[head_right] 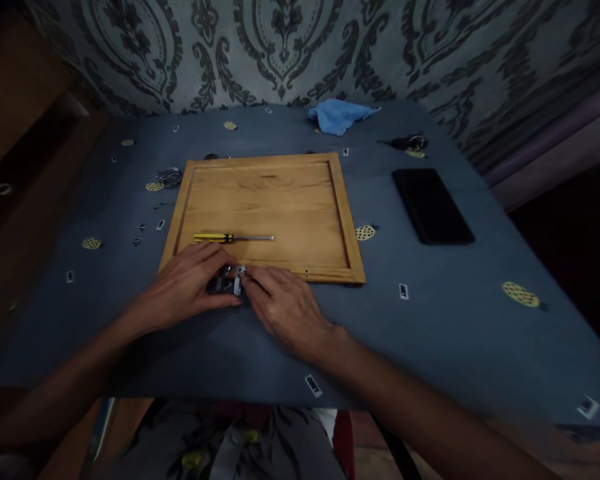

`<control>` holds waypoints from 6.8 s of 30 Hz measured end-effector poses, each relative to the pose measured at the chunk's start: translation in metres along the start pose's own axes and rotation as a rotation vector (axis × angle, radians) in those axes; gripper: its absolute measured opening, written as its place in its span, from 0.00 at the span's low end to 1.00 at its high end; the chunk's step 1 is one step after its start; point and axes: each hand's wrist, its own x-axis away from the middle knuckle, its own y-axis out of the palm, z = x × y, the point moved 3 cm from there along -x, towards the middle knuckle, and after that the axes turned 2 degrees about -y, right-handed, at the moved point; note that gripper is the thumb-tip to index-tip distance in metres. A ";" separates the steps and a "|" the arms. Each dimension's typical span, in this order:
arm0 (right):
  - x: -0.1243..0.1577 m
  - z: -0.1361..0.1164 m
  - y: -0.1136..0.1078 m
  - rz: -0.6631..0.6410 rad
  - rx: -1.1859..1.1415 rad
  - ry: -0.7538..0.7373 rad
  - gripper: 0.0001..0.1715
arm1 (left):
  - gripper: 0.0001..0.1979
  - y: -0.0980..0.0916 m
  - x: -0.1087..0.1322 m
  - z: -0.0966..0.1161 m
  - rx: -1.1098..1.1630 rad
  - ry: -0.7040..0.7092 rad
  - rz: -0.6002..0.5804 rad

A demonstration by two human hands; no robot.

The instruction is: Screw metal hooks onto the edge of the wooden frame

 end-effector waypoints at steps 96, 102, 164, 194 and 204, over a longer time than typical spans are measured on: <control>0.004 0.002 -0.004 -0.114 -0.074 0.011 0.14 | 0.20 0.002 -0.001 0.002 0.077 0.070 0.118; 0.003 0.001 -0.004 -0.108 -0.050 0.018 0.14 | 0.20 0.002 -0.002 0.003 0.085 0.078 0.128; -0.002 0.001 -0.007 -0.091 -0.095 0.024 0.14 | 0.19 -0.005 -0.002 -0.001 0.065 0.008 -0.006; -0.001 -0.001 -0.003 -0.165 -0.026 0.008 0.11 | 0.16 -0.004 -0.001 -0.002 0.091 0.077 0.061; -0.002 -0.001 -0.007 -0.140 0.021 -0.028 0.12 | 0.17 -0.005 -0.001 -0.001 0.094 0.080 0.073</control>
